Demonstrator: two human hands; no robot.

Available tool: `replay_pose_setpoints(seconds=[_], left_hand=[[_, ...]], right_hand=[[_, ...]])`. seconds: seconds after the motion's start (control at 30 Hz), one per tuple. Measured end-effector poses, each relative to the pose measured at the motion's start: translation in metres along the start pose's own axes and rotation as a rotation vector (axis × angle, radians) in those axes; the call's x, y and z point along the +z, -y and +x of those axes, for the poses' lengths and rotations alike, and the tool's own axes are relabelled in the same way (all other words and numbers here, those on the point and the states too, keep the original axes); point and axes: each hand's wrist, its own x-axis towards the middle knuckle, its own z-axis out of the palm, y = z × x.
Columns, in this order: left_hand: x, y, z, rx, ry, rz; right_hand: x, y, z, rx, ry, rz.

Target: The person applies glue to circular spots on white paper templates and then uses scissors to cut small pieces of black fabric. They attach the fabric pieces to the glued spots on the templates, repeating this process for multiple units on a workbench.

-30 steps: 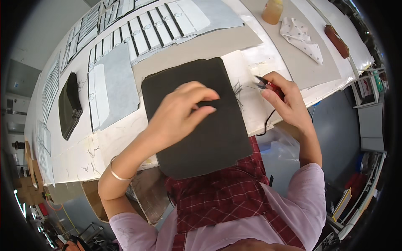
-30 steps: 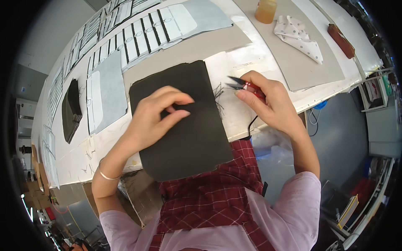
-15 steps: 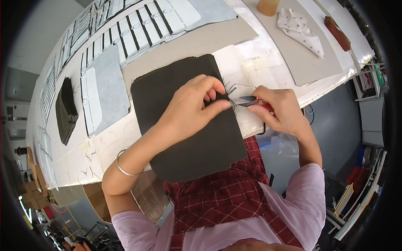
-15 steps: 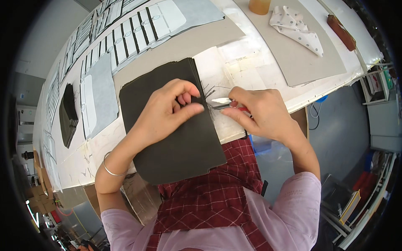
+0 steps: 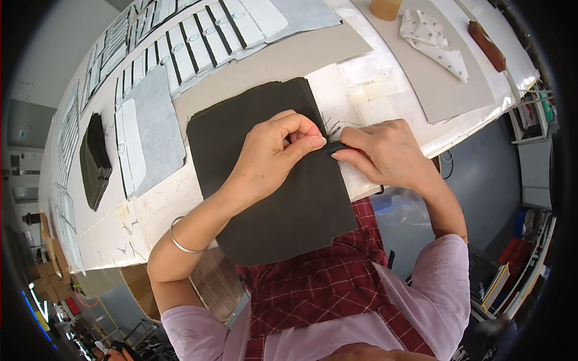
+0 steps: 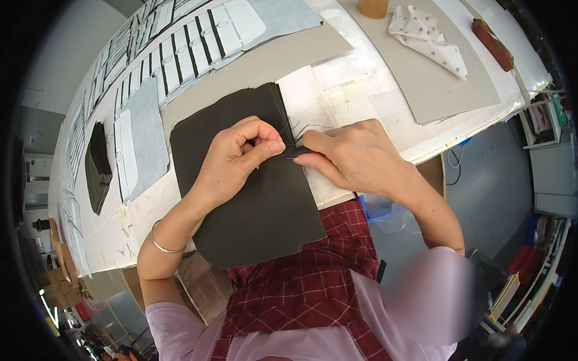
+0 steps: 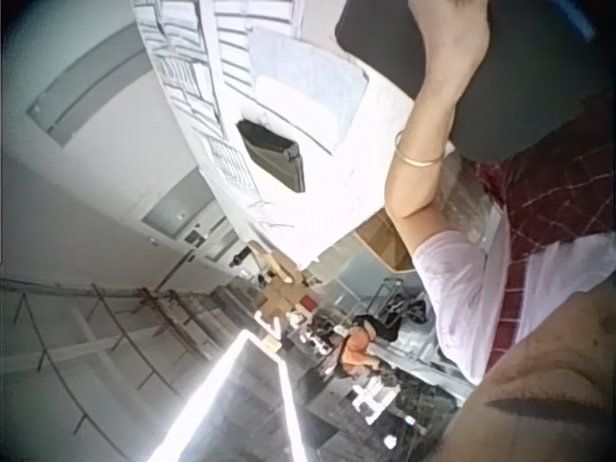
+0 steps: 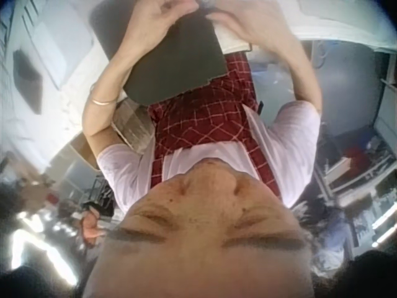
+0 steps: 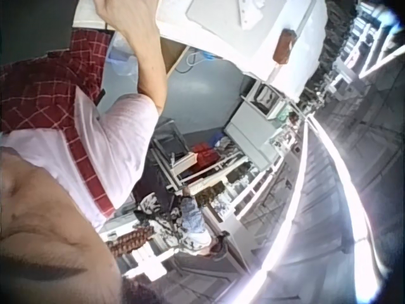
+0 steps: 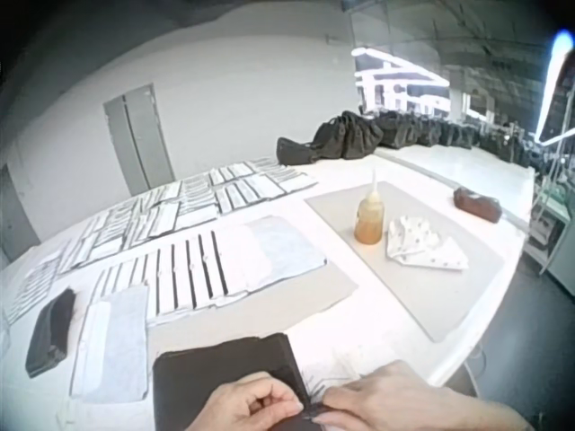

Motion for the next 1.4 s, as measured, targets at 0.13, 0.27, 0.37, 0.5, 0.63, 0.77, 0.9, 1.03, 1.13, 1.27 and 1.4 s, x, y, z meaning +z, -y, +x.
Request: replay_pose_setpoints(seconds=[0.13, 0.27, 0.37, 0.5, 0.63, 0.77, 0.9, 1.03, 1.13, 1.27, 1.4], left_hand=[[0.002, 0.011, 0.001, 0.006, -0.016, -0.189], [-0.013, -0.003, -0.009, -0.119, -0.002, -0.326], [-0.060, -0.013, -0.068, -0.095, -0.064, -0.206], [-0.142, 0.017, -0.230, -0.530, -0.348, 0.369], [-0.164, 0.063, -0.369, -1.079, -0.579, 1.525], [-0.132, 0.033, -0.313, -0.776, -0.641, 0.724], [-0.074, -0.006, -0.163, -0.319, -0.292, 0.189], [-0.012, -0.040, -0.047, -0.195, 0.067, 0.157], [0.010, -0.038, -0.019, -0.140, 0.178, 0.406], [0.009, -0.021, -0.025, -0.250, 0.119, 0.184], [0.012, -0.024, -0.029, -0.127, 0.032, 0.323]], right_hand=[[0.002, -0.004, -0.001, -0.020, -0.041, 0.098], [0.001, -0.007, -0.016, 0.102, -0.109, 0.415], [-0.012, 0.007, -0.043, 0.201, -0.042, 0.508], [0.012, 0.038, -0.078, 0.127, -0.188, 0.276], [0.031, 0.065, -0.093, 0.116, -0.174, 0.198], [0.035, 0.078, -0.089, 0.095, -0.236, 0.136], [0.037, 0.081, -0.085, 0.064, -0.291, 0.125], [0.033, 0.086, -0.077, -0.005, -0.266, 0.053], [0.038, 0.083, -0.080, -0.015, -0.275, 0.016], [0.037, 0.075, -0.079, -0.026, -0.281, 0.135], [0.042, 0.073, -0.080, -0.064, -0.296, 0.186]])
